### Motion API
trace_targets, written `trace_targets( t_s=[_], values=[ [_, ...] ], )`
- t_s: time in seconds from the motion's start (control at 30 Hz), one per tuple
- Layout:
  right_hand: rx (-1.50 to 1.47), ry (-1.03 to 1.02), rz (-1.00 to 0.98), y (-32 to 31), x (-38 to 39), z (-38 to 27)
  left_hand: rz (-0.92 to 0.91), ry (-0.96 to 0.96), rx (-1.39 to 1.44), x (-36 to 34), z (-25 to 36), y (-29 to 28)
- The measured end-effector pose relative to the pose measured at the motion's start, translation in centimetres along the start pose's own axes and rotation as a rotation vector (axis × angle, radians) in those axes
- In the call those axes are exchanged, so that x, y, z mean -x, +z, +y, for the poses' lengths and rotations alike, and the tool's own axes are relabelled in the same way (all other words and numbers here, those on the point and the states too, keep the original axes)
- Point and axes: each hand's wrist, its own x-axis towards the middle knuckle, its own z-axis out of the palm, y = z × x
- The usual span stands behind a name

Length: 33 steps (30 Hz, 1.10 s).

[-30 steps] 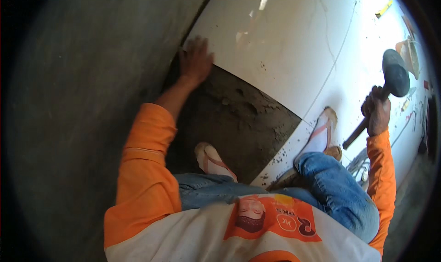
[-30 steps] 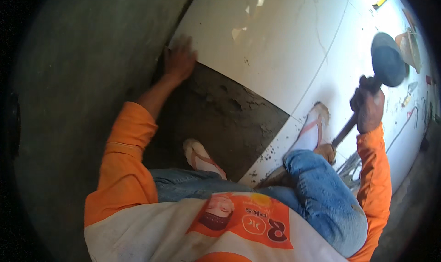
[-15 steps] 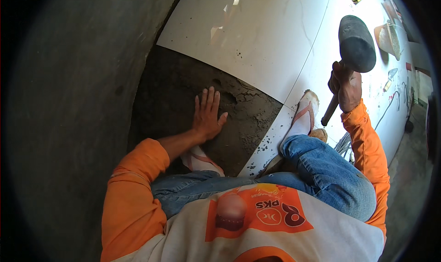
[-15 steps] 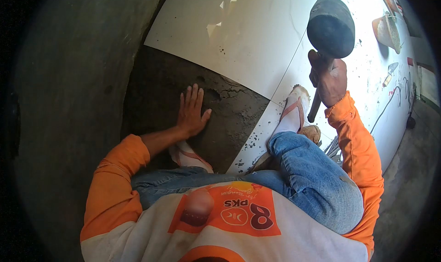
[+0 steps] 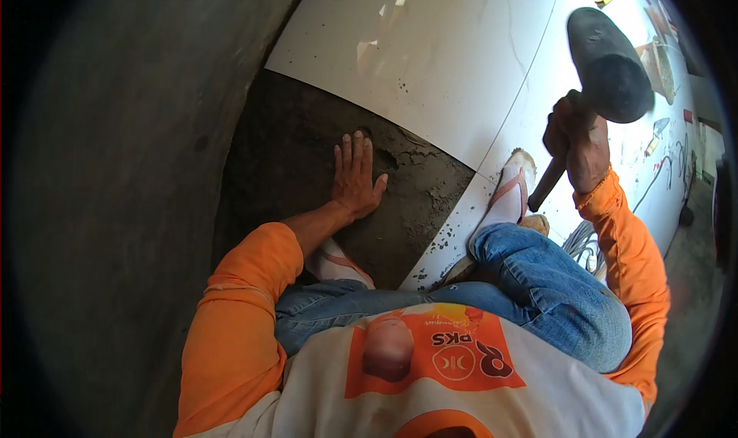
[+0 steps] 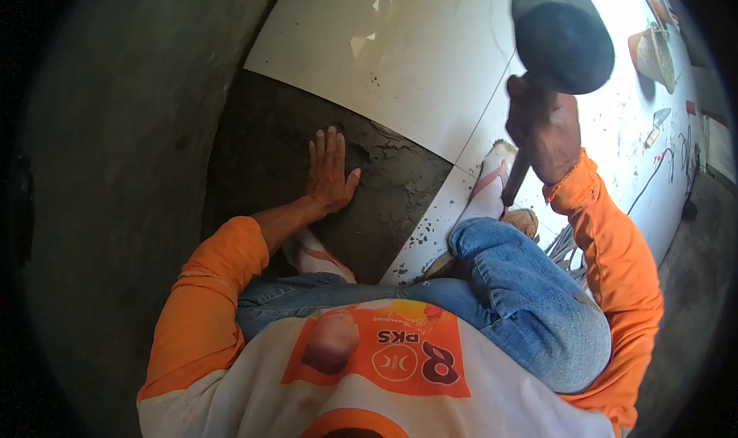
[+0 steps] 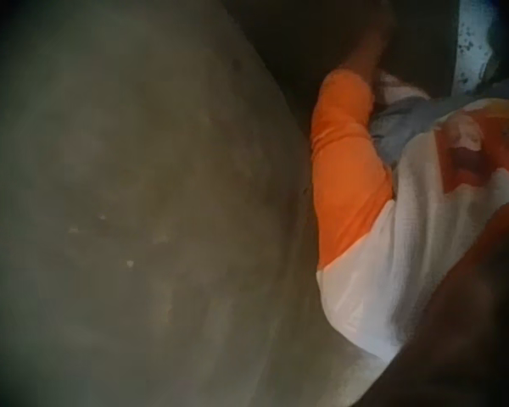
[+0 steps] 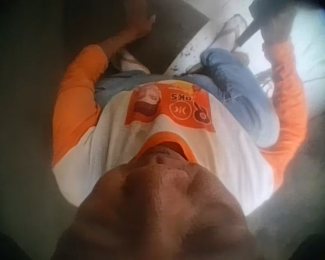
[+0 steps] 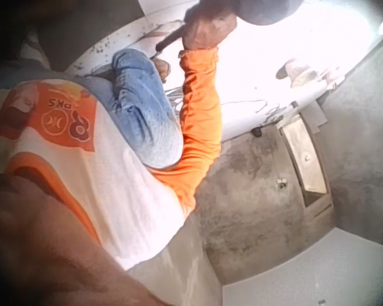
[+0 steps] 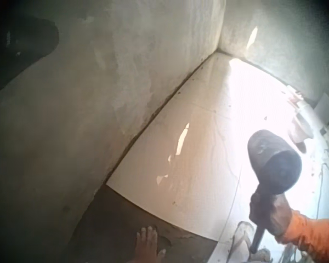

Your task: The person installs a large white floor tile by first applying a thin layer of mortar to the subfloor with a tool. They then position the tile and use a rubber mallet to repeatedly strike the surface and edges to level it and ensure adhesion.

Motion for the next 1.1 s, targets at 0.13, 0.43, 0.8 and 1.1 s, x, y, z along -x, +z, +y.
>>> trace_targets(
  t_s=[0.13, 0.43, 0.8, 1.1],
  values=[
    [0.346, 0.056, -0.316, 3.9, -0.5, 0.0, -0.146, 0.052, 0.231, -0.2, -2.0, -3.7],
    [0.725, 0.413, -0.276, 20.9, 3.9, 18.4, 0.283, 0.061, 0.119, -2.3, -8.8, -4.7],
    [0.457, 0.430, -0.152, 21.7, 7.5, 19.3, 0.151, 0.101, -0.016, -1.1, -8.2, -2.5],
    [0.495, 0.366, -0.061, 20.4, 10.1, 18.4, 0.169, 0.097, 0.208, 0.0, -4.8, -0.9]
  ],
)
